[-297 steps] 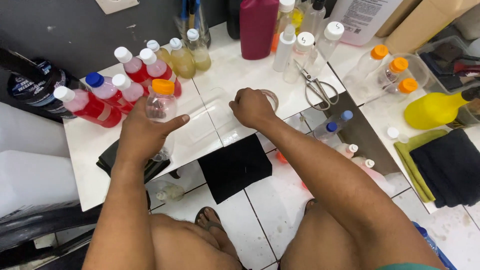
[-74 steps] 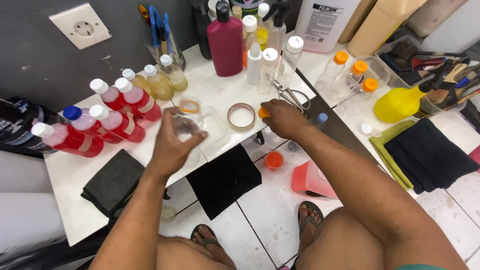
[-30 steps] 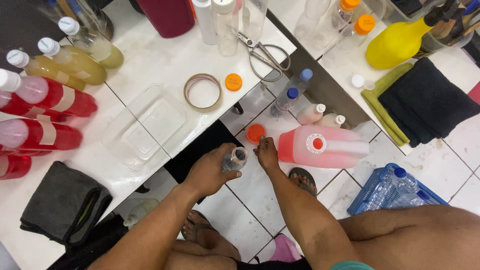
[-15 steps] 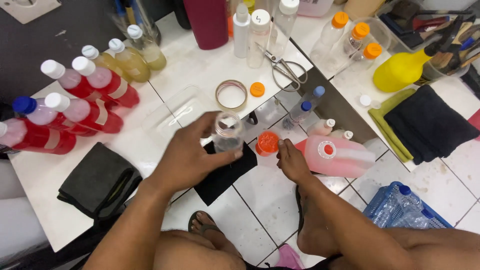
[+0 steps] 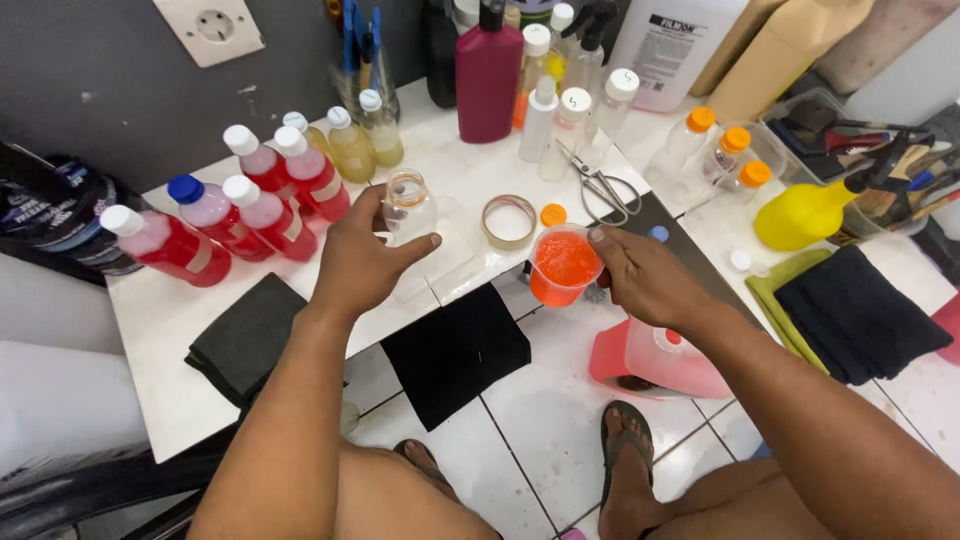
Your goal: The person pours a pink liquid from a large jug into a small clear bottle using a plastic cup as a funnel. They then pour the liquid from the cup into the bottle, wipe the bottle with a black cloth, and screw on an orange cap.
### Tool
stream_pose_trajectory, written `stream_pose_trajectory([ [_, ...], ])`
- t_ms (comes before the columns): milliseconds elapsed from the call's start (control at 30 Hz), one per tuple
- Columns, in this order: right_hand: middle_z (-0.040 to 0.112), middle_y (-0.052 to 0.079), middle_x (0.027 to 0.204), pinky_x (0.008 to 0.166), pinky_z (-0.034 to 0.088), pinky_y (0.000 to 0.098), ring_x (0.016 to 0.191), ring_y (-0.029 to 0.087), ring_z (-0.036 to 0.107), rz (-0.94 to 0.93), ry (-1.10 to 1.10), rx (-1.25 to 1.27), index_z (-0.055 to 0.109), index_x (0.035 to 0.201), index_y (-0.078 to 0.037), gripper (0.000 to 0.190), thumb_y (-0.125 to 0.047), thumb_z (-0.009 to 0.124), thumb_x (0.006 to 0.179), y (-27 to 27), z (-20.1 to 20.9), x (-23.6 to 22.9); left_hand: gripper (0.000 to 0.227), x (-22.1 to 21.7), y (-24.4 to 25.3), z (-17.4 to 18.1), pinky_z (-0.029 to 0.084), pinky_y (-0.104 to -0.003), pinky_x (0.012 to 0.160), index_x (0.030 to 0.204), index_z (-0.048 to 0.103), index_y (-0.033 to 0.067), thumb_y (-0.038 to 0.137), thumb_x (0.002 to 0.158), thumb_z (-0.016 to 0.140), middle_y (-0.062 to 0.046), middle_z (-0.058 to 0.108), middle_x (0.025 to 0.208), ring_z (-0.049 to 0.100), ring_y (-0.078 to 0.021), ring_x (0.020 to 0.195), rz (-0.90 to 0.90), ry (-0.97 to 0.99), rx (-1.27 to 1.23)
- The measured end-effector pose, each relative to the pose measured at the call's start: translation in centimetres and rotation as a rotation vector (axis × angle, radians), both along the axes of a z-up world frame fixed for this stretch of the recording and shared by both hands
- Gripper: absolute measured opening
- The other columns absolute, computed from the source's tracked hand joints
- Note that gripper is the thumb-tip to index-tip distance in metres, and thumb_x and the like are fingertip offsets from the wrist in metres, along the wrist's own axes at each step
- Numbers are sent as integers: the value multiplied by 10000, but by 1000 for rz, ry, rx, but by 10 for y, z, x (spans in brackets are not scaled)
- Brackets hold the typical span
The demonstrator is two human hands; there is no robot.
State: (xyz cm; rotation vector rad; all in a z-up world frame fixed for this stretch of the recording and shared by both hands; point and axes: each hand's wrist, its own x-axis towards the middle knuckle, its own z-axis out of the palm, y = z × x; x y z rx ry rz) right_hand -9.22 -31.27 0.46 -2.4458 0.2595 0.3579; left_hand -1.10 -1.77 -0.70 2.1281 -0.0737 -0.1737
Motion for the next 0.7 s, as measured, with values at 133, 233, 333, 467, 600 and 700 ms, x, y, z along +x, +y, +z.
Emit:
stream_pose_trajectory([
  [133,668,153,625,753,518,444,706,320,675,58,-47,35,662,870,-77,639,-518,232,1041,14,21,31,744,-2,4,10,519,-350,963,1351,569,155,323,694,875,-121,694,1136,657,-230,1099,-21,32,85],
  [233,684,154,660,766,513,445,715,307,686,110,-79,36,673,888,-79,632,-515,243,1045,28,34,54,725,1,12,10,500,-401,978,1354,577,180,359,705,847,-117,679,1177,636,-250,1129,-69,24,142],
  [333,711,198,802,836,508,470,810,344,689,155,-76,31,681,1004,-50,643,-528,253,1040,38,38,78,728,2,19,7,490,-420,971,1362,578,183,361,702,828,-119,672,1189,628,-267,1121,-80,14,181],
  [467,687,168,786,803,510,452,757,315,678,191,-85,25,689,1012,-68,637,-546,270,1048,48,41,105,724,2,25,5,495,-429,959,1363,579,154,322,701,818,-144,674,1168,633,-286,1095,-92,-15,129],
  [600,656,160,764,743,516,407,684,281,651,210,-107,32,695,1078,-70,660,-561,254,1074,57,45,122,729,3,27,2,479,-447,975,1366,578,156,307,693,812,-156,672,1158,631,-304,1101,-109,-32,68],
  [700,644,171,776,741,506,422,689,300,641,241,-85,-28,694,1121,-45,662,-546,263,1077,70,58,123,726,3,28,-1,480,-440,969,1366,576,158,312,697,810,-151,675,1150,631,-294,1097,-112,-30,70],
])
